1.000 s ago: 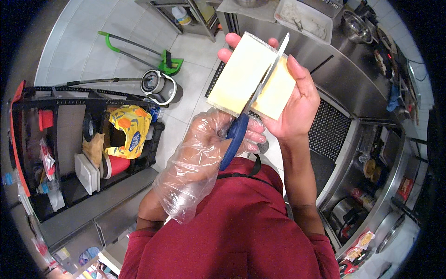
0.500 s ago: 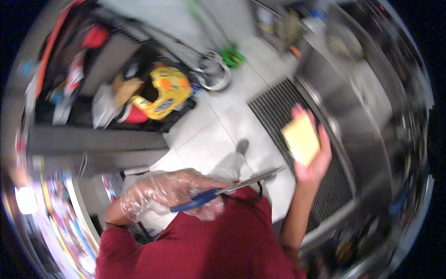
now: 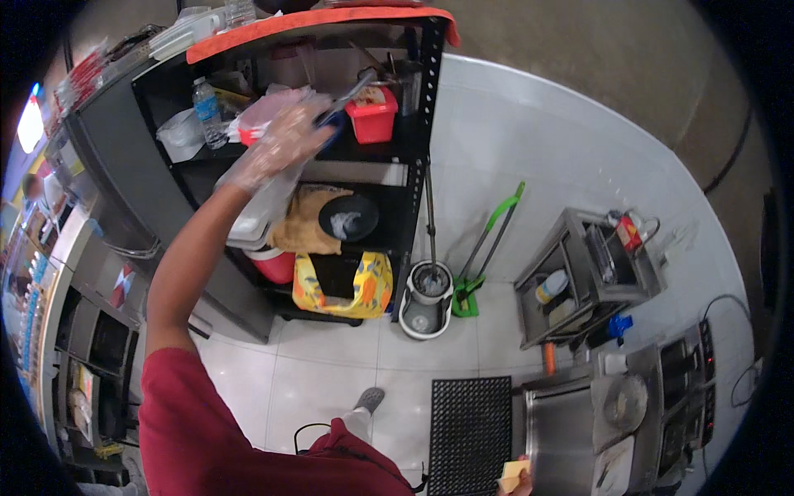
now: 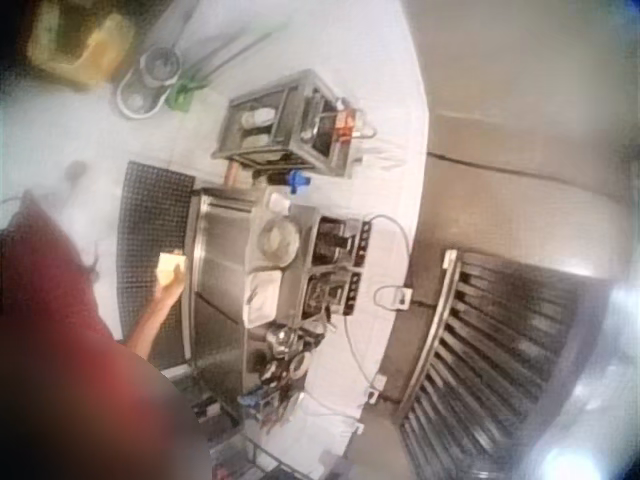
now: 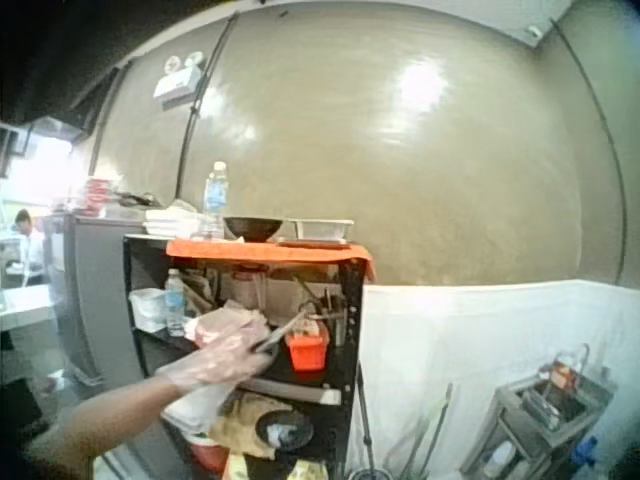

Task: The person assembles a meal by placing cooked meat and sauce over rice, then adds a slice of cheese and sprinkles seasoning. The finished plate is placed on a tray with other prepared meals.

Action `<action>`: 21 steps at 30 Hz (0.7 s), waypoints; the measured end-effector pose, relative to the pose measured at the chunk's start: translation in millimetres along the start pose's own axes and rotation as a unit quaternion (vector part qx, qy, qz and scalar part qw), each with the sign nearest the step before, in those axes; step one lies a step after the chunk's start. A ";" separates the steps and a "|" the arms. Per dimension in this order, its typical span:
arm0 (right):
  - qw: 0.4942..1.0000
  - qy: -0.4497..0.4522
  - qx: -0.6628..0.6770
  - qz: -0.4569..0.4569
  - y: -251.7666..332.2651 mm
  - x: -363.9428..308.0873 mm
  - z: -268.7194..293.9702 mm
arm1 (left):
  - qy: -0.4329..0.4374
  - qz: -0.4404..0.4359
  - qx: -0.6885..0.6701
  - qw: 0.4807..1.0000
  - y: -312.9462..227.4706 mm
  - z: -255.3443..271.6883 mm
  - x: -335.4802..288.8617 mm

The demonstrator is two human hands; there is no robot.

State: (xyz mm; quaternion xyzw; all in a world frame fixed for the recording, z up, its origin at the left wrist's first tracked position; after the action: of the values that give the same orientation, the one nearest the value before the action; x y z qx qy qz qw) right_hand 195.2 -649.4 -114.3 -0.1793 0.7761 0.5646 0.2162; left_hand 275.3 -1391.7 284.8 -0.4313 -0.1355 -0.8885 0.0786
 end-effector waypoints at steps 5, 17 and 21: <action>0.998 -0.053 -0.018 0.009 16.2 -13.8 -81.8 | 0.032 -0.062 -0.049 0.996 64.5 -115.2 129.8; 0.903 0.085 -0.295 0.300 6.6 -22.8 -214.1 | 0.161 -0.078 0.062 0.982 43.6 -145.2 149.2; 0.793 0.221 -0.442 0.356 -23.4 -11.4 -277.4 | -0.107 -0.183 -0.241 0.947 -58.9 -65.6 -29.0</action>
State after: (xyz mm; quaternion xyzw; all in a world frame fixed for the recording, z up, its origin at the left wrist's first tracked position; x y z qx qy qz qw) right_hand 180.1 -920.6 -52.3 -0.0866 0.4771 0.8283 -0.2806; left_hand 229.2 -1355.3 213.0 -0.4975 -0.0019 -0.8426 -0.2061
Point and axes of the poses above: each hand's wrist, its own x-axis towards the middle knuckle, its own z-axis out of the back of the hand, y = z × x, the point moved 4 cm from there along x, towards the middle knuckle, and after that the axes turned 5 degrees about -x, right-handed, at the moved point
